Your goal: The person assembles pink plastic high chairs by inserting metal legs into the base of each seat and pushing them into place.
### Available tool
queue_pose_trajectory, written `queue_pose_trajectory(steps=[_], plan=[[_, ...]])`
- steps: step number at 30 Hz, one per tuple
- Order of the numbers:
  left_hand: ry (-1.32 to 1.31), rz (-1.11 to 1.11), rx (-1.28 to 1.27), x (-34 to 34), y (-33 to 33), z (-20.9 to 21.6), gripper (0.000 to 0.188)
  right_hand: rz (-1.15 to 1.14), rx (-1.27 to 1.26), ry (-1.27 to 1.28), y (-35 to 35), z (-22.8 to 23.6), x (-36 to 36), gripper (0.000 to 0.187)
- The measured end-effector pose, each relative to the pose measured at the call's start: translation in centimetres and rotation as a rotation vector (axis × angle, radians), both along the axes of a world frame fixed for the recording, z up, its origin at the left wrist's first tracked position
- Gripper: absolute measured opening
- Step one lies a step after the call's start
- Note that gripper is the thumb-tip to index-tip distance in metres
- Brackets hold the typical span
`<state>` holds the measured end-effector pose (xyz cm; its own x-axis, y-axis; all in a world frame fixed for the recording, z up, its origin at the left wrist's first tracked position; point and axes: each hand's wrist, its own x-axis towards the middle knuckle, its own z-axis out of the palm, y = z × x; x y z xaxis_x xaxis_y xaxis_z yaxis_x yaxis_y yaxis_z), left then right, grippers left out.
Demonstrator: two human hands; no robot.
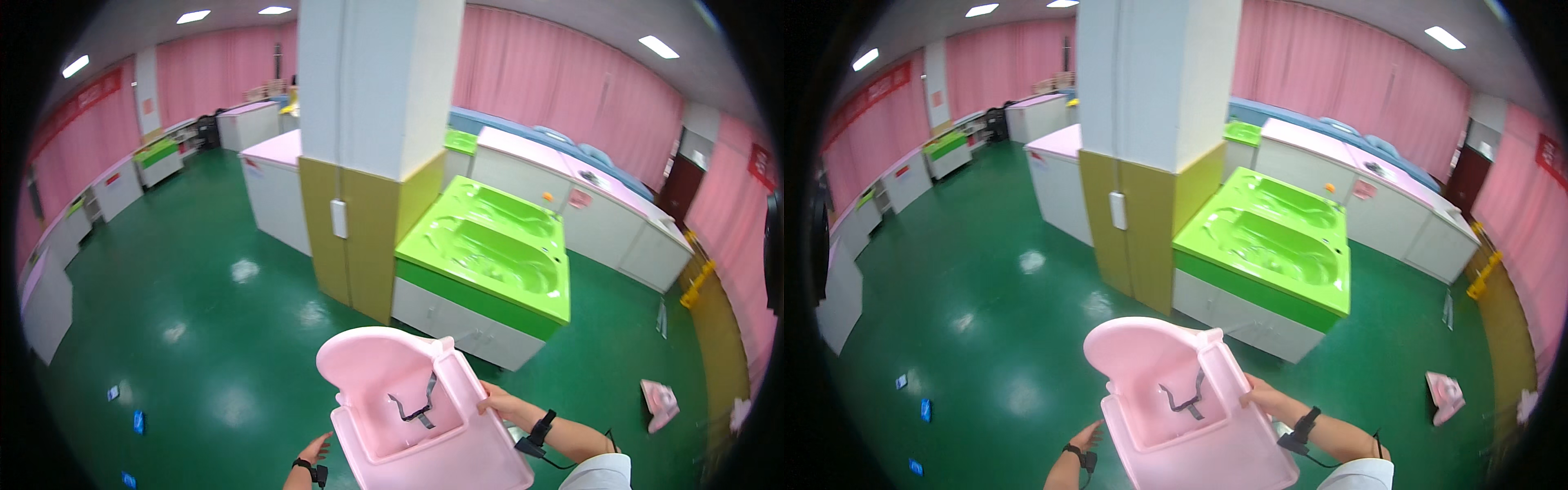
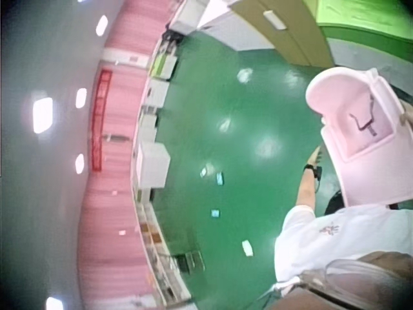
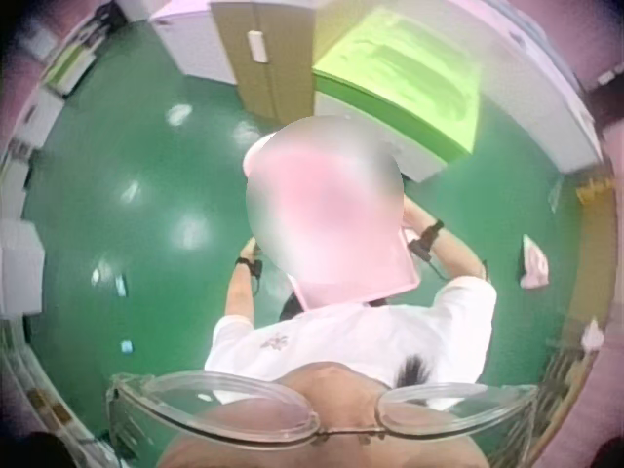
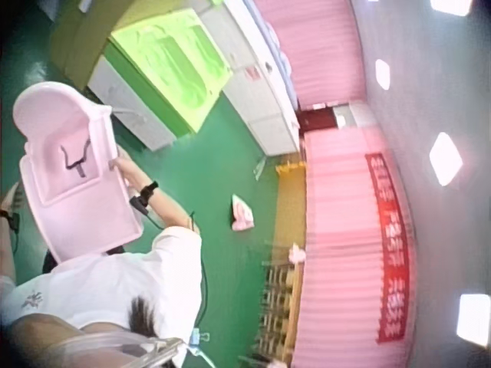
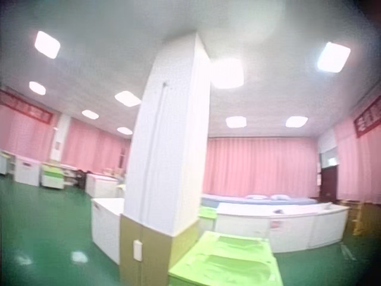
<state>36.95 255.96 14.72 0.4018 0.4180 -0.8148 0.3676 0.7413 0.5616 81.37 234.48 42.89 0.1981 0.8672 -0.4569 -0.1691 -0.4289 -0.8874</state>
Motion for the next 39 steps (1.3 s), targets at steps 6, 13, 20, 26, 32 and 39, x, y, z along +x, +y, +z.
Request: queue_pose_trajectory(steps=[6, 13, 20, 26, 32, 39], plan=[[-0.649, 0.016, -0.238, 8.7, -4.5, -3.5, 0.051, -0.281, -0.012, -0.105, -8.9, 4.9, -5.2, 0.086], [-0.736, -0.055, -0.168, 21.5, -11.2, 4.5, 0.07, -0.62, 0.059, -0.145, -22.1, 6.1, -6.7, 0.084], [-0.764, -0.508, -0.241, 32.7, -20.0, 11.2, 0.072, -0.906, -0.025, -0.164, -39.2, 4.5, -8.6, 0.082], [-0.591, -0.79, -0.234, 42.7, -29.5, 13.0, 0.069, -1.256, 0.074, -0.104, -51.6, 2.5, -10.2, 0.071], [-0.547, -1.045, -0.118, 54.2, -41.7, 19.6, 0.063, -1.895, 0.128, -0.183, -57.6, 1.7, -8.7, 0.055], [-0.768, -1.314, 0.094, 66.7, -54.7, 23.0, 0.041, -2.201, 0.008, -0.248, -65.3, 0.6, -4.5, 0.049]])
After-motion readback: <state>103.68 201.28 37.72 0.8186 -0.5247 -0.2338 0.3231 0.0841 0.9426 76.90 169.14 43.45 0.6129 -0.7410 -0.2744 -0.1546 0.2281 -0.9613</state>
